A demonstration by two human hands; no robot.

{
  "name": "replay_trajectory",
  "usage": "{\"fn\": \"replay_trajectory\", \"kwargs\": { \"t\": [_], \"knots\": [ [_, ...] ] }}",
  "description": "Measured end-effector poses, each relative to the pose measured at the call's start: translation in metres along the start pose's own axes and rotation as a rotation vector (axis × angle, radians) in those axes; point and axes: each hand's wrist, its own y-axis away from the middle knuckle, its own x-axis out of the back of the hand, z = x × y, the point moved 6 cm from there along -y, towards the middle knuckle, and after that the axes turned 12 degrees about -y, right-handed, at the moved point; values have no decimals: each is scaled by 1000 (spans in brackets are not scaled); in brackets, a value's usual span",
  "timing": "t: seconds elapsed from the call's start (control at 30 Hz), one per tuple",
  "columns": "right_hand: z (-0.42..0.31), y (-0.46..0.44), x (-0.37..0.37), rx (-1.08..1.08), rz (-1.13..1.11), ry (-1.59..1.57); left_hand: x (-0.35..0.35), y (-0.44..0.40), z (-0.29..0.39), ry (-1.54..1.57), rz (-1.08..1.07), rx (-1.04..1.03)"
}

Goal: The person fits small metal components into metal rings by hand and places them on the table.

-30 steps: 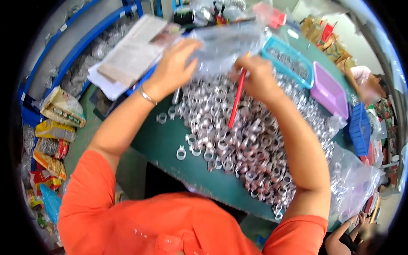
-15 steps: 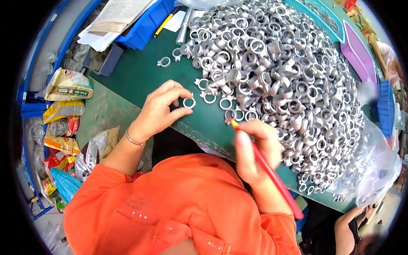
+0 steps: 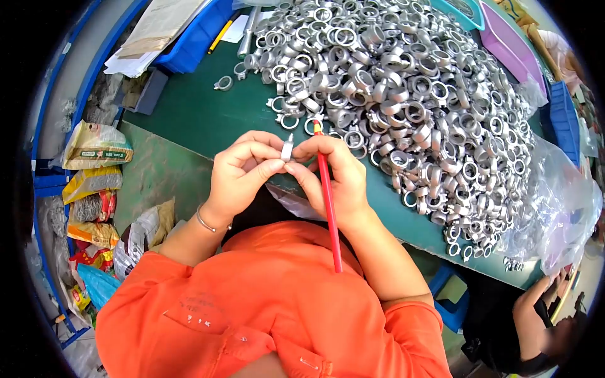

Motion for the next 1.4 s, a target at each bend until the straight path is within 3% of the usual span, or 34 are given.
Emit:
{"fn": "replay_trajectory", "kwargs": {
  "t": [0.2,0.3,0.33,0.47,0.57,0.73,0.93,1.4],
  "knots": [
    [3,2,4,-147,7,-318,-7,5,15,-152,-21,-133],
    [1,2,3,-113,-5,-397,-10,5,9,270,-6,65],
    [0,2,1,-94,-21,-439,-8,4,8,265,-1,61],
    [-6,1,-1,33,-178,-132,-8,5,7,175,-8,45],
    [0,3,5,-22,-49,-236,-9,3,11,214,15,4],
    [-2,0,3,-79,-45,-219,-9,3,13,191,6,-98],
    [-5,-1,2,68,-75,-2,-9,5,12,142,2,-94],
    [-12,-4,-1,148,-99,87,-9,6,10,120,36,-69]
  ]
}}
